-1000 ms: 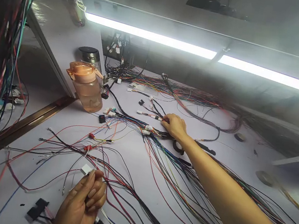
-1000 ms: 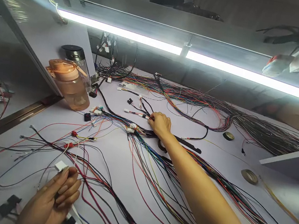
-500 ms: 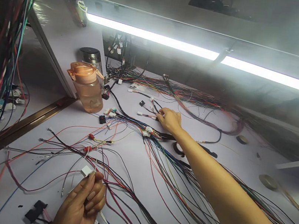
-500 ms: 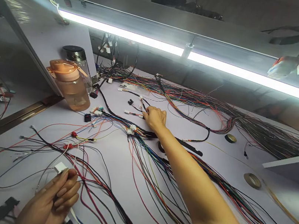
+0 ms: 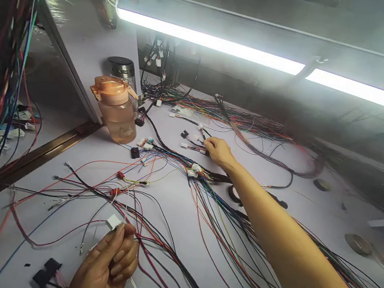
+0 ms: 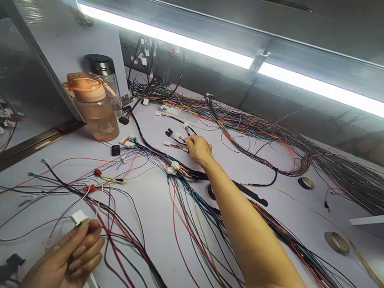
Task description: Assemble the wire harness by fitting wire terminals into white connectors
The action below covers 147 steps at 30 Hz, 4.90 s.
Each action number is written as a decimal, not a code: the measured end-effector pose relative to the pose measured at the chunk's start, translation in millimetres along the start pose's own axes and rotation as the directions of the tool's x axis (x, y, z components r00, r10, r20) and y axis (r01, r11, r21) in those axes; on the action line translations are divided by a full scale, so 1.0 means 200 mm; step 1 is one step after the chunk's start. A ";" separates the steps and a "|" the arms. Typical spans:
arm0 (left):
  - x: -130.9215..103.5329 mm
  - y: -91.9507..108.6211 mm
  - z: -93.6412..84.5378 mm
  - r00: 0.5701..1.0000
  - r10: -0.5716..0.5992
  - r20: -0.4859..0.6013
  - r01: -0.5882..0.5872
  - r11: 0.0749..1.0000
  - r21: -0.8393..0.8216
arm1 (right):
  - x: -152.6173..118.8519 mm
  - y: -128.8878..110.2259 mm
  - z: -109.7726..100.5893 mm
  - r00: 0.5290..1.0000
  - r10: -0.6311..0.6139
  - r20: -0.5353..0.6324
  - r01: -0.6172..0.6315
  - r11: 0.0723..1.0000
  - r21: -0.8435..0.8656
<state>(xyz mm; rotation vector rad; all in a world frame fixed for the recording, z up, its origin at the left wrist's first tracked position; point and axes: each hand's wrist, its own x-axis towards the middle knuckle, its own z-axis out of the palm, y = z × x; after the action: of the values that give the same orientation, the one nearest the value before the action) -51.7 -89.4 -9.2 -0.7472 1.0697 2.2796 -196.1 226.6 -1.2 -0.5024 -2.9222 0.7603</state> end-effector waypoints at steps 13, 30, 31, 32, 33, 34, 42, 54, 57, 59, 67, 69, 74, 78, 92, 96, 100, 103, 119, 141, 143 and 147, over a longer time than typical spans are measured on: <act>-0.02 0.00 0.02 1.000 0.019 0.003 -0.019 1.000 0.006 | -0.11 0.03 -0.02 0.985 -0.172 0.031 0.161 0.964 0.210; -0.01 0.01 0.01 0.999 0.028 0.033 -0.029 0.999 0.037 | -0.21 0.11 0.10 0.724 -0.601 -0.337 0.608 0.788 -0.097; -0.01 0.01 0.01 0.999 0.031 0.027 -0.032 0.999 0.040 | -0.22 0.11 0.10 0.718 -0.606 -0.343 0.609 0.785 -0.113; -0.01 0.01 0.02 0.999 0.033 0.017 -0.034 0.998 0.043 | -0.22 0.11 0.10 0.712 -0.610 -0.347 0.609 0.783 -0.127; -0.01 0.01 0.02 0.999 0.037 0.003 -0.037 0.998 0.045 | -0.23 0.11 0.10 0.707 -0.614 -0.350 0.610 0.781 -0.138; -0.01 0.01 0.03 0.999 0.039 -0.013 -0.038 0.998 0.046 | -0.23 0.11 0.10 0.704 -0.616 -0.353 0.610 0.779 -0.143; -0.03 0.02 0.04 1.000 0.026 -0.004 -0.025 0.999 0.043 | -0.22 0.10 0.09 0.793 -0.534 -0.293 0.537 0.840 -0.080; -0.03 0.01 0.03 0.999 0.033 -0.003 -0.033 0.998 0.045 | -0.20 0.08 0.06 0.866 -0.463 -0.191 0.471 0.882 -0.001; -0.03 0.02 0.03 0.999 0.035 -0.006 -0.034 0.998 0.049 | -0.20 0.07 0.06 0.872 -0.454 -0.183 0.460 0.888 -0.010; -0.03 0.02 0.04 0.999 0.034 -0.008 -0.033 0.998 0.058 | -0.20 0.07 0.05 0.881 -0.437 -0.180 0.445 0.896 0.002; -0.02 0.02 0.05 0.999 0.029 -0.021 -0.028 0.997 0.071 | -0.20 0.02 0.00 0.954 -0.288 -0.084 0.296 0.950 0.096; -0.02 0.02 0.05 1.000 0.024 -0.018 -0.023 0.997 0.072 | -0.19 0.00 -0.02 0.967 -0.250 -0.047 0.254 0.961 0.108; -0.02 0.02 0.04 1.000 0.031 -0.002 -0.031 0.997 0.070 | -0.18 -0.03 -0.05 0.982 -0.191 -0.006 0.190 0.976 0.110; -0.03 0.02 0.03 0.998 0.029 0.052 -0.031 0.999 0.038 | -0.17 -0.03 -0.04 0.984 -0.176 0.009 0.174 0.979 0.104; -0.05 0.02 0.01 0.945 0.025 0.327 -0.013 0.999 -0.040 | -0.15 0.02 0.05 0.979 -0.192 -0.072 0.195 0.980 0.043; -0.05 0.03 -0.01 0.944 -0.008 0.329 0.019 0.999 -0.030 | -0.16 0.00 0.07 0.984 -0.171 -0.039 0.170 0.985 -0.028; -0.06 0.04 -0.02 0.929 -0.040 0.367 0.061 0.997 -0.044 | -0.19 -0.01 0.11 0.979 -0.201 -0.017 0.200 0.977 -0.068; -0.07 0.04 -0.02 0.916 -0.052 0.398 0.080 0.995 -0.054 | -0.23 -0.02 0.10 0.960 -0.272 -0.068 0.260 0.955 -0.146; -0.12 0.01 -0.01 0.835 0.251 0.490 -0.281 0.960 -0.012 | -1.43 -0.50 0.09 0.898 -0.438 0.033 0.419 0.877 0.234; -0.28 0.08 -0.41 0.889 0.438 0.138 -0.457 0.813 0.361 | -1.76 -0.49 0.33 0.874 -0.471 0.118 0.484 0.866 -0.127; -0.26 0.08 -0.40 0.892 0.438 0.111 -0.447 0.820 0.356 | -1.76 -0.45 0.34 0.878 -0.468 0.103 0.478 0.866 -0.146; -0.24 0.08 -0.39 0.888 0.449 0.097 -0.451 0.816 0.361 | -1.76 -0.38 0.35 0.871 -0.488 0.055 0.490 0.858 -0.153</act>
<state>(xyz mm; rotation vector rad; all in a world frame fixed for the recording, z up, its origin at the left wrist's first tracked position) -7.4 -170.5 -10.4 -0.3474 1.7727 2.3252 103.1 14.4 -24.3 0.2456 -2.9322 0.4569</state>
